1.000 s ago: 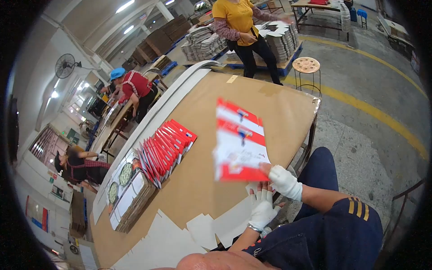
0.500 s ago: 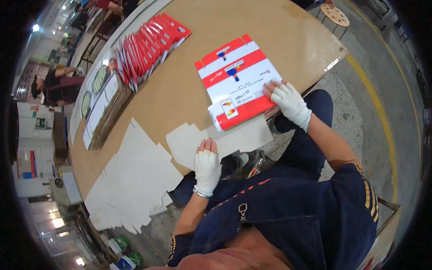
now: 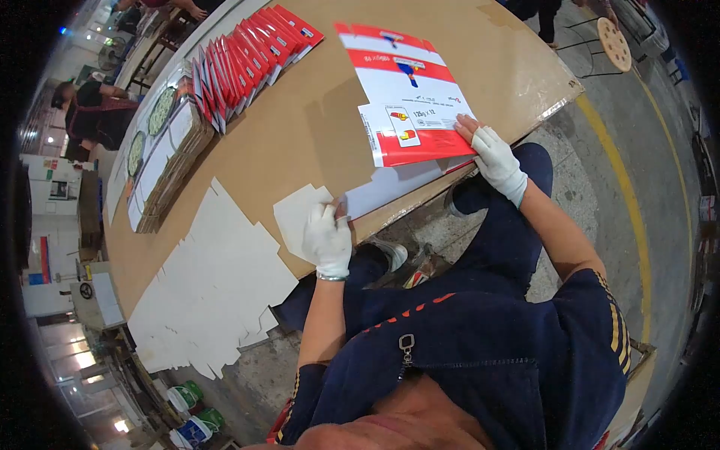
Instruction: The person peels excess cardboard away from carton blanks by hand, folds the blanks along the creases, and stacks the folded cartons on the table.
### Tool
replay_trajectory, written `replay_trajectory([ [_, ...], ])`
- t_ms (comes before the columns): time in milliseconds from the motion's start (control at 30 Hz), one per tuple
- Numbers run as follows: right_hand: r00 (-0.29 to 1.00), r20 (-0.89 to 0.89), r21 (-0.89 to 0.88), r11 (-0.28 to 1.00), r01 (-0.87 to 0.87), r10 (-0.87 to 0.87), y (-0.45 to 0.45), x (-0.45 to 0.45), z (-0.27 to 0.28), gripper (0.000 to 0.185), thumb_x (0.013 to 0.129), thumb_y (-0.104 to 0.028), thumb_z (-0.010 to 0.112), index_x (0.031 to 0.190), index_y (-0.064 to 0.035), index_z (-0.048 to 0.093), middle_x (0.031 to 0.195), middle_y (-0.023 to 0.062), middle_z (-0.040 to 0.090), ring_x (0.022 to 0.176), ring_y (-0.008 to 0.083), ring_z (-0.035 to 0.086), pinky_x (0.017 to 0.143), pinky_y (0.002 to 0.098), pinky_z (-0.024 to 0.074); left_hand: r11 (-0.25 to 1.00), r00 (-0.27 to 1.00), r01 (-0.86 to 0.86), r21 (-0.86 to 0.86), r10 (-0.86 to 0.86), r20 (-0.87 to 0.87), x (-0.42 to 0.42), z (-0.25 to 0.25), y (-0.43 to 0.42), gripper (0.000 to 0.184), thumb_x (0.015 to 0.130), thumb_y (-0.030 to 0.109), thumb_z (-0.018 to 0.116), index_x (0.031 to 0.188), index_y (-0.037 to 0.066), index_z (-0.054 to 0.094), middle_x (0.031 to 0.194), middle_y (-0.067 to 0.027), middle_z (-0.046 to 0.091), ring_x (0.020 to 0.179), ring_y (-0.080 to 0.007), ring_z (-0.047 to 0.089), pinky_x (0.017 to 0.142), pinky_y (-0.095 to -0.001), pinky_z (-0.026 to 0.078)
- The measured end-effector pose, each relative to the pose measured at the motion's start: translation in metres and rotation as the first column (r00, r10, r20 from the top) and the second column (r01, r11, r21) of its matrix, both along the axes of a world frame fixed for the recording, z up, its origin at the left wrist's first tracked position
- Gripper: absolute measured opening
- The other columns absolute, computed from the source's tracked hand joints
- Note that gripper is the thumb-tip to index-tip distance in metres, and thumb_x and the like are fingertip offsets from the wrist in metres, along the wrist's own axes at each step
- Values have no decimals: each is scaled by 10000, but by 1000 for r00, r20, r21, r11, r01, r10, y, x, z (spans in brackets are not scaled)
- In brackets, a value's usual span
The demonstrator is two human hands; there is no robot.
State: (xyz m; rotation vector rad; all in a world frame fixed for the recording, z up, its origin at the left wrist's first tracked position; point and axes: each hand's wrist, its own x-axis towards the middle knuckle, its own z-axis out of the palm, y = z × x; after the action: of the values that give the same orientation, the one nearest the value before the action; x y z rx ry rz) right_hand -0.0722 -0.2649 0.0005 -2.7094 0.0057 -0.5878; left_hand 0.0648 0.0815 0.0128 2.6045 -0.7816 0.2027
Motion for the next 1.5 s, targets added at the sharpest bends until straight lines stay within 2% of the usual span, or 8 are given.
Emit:
replay_trajectory([
  [400,910,-276,-253,890,-379,309,85,24,14,629,821,-448,690,1376,-199,529,1517,47,443,1433,290,359,1139,624,243,865,930,366,343,-330,-161,-19,34,24,1242,594,666,801,1520,5,302,1608,-194,246,1505,-397,149,1176,-636,36],
  [533,934,-248,-248,915,-318,258,80,11,10,655,814,-485,699,1383,-215,519,1516,45,443,1426,289,366,1124,631,256,913,921,252,322,-328,210,-21,-2,80,413,830,144,706,1231,87,622,1176,-56,687,1222,-317,580,1117,-676,221],
  [733,953,-166,-179,942,-283,255,83,9,5,700,810,-455,718,1429,-231,483,1504,26,459,1423,267,369,1083,610,297,984,990,77,-159,-94,-103,-6,-2,105,408,798,42,736,1182,37,599,1350,-182,578,1264,-320,524,1110,-486,329],
  [867,960,-146,-182,947,-263,238,86,8,5,677,813,-450,717,1417,-234,499,1502,27,465,1427,265,370,1077,606,307,441,945,-297,-847,262,-194,-3,-50,62,838,849,239,799,1465,-58,314,1383,-183,507,1284,-320,490,1102,-460,377],
  [1067,959,-172,-216,941,-259,224,80,6,5,594,839,-429,694,1377,-239,530,1493,28,477,1425,273,375,1093,614,297,123,828,-549,-827,-53,-558,-7,-19,0,342,955,207,680,1132,-44,529,1132,-131,597,961,-190,578,839,-361,515],
  [1133,936,-233,-213,925,-315,265,75,9,-2,570,840,-401,689,1365,-247,527,1488,25,477,1425,272,374,1092,635,294,481,808,-589,-650,373,-456,-2,-35,-9,216,944,177,657,807,14,619,771,-30,615,723,-160,584,671,-368,482],
  [1267,912,-281,-419,816,-398,300,66,20,10,581,851,-207,602,1415,-219,465,1516,41,433,1437,287,349,1091,670,265,757,994,28,-653,-90,-61,-3,-35,-4,535,902,8,614,1420,-9,483,1435,-184,517,1269,-247,535,1025,-332,428],
  [1500,902,-342,-421,814,-399,265,74,25,28,706,861,-176,613,1513,-258,355,1576,28,353,1436,281,346,1088,642,323,878,877,479,0,-479,-42,1,-4,0,840,834,235,707,1544,74,288,1620,-233,187,1499,-439,160,1162,-653,122],
])
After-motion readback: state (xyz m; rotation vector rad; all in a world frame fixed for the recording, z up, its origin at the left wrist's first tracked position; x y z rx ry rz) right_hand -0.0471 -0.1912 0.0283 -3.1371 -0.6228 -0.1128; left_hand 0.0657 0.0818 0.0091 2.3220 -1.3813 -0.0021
